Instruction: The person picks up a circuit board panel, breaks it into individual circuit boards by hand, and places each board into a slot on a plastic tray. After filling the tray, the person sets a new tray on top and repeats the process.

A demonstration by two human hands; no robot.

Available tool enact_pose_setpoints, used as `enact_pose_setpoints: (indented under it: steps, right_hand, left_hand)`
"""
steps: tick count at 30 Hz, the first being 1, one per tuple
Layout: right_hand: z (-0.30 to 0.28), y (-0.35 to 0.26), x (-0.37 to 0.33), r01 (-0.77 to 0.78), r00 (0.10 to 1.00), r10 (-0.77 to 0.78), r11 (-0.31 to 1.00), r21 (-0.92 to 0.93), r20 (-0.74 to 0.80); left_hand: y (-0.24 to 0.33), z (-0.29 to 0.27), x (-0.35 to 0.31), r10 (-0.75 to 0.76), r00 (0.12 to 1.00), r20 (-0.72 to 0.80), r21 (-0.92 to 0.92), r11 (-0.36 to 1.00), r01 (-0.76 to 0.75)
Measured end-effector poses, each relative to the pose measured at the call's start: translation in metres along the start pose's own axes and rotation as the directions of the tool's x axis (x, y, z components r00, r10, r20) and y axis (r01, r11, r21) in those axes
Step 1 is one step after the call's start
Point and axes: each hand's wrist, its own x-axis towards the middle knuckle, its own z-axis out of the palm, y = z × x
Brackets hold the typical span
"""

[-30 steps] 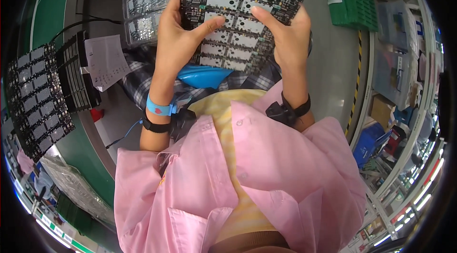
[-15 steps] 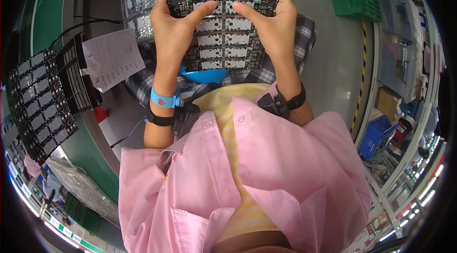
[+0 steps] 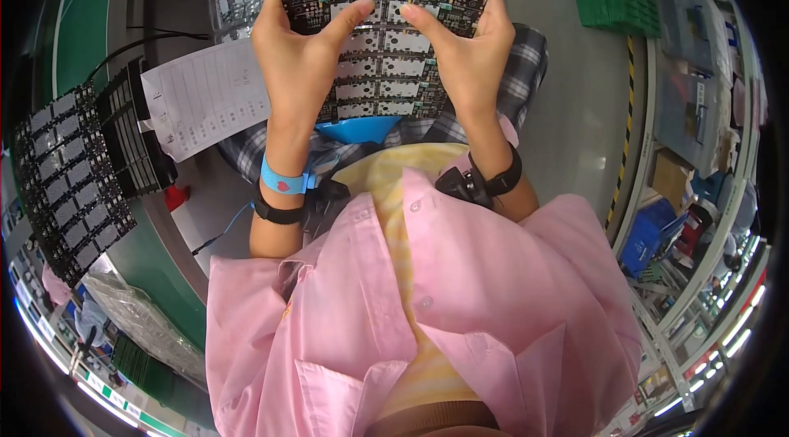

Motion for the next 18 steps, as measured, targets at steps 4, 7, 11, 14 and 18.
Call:
enact_pose_setpoints:
  steps: [4, 7, 11, 14, 18]
  right_hand:
    - [0.000, 0.003, 0.001, 0.028, 1.000, -0.028, 0.999, 0.019, -0.003]
    - [0.001, 0.009, 0.000, -0.023, 1.000, 0.023, 1.000, 0.015, 0.008]
    - [0.000, 0.020, 0.000, -0.009, 1.000, 0.009, 0.998, -0.069, 0.005]
    - [-0.003, 0.030, 0.000, -0.030, 0.999, 0.032, 0.993, -0.111, 0.013]
    - [-0.003, 0.040, -0.002, -0.040, 0.999, 0.041, 0.985, -0.170, 0.004]
  left_hand:
    - [0.002, 0.001, -0.001, 0.061, 0.998, -0.024, 0.044, 0.997, -0.060]
    - [-0.001, 0.000, -0.004, 0.019, 0.999, -0.045, 0.004, 1.000, -0.018]
    - [-0.013, 0.001, -0.004, -0.004, 0.999, -0.050, 0.103, 0.995, 0.009]
    - [-0.025, 0.002, -0.004, 0.041, 0.998, -0.055, 0.164, 0.986, -0.031]
    - [-0.039, 0.005, -0.003, 0.104, 0.992, -0.073, 0.241, 0.967, -0.084]
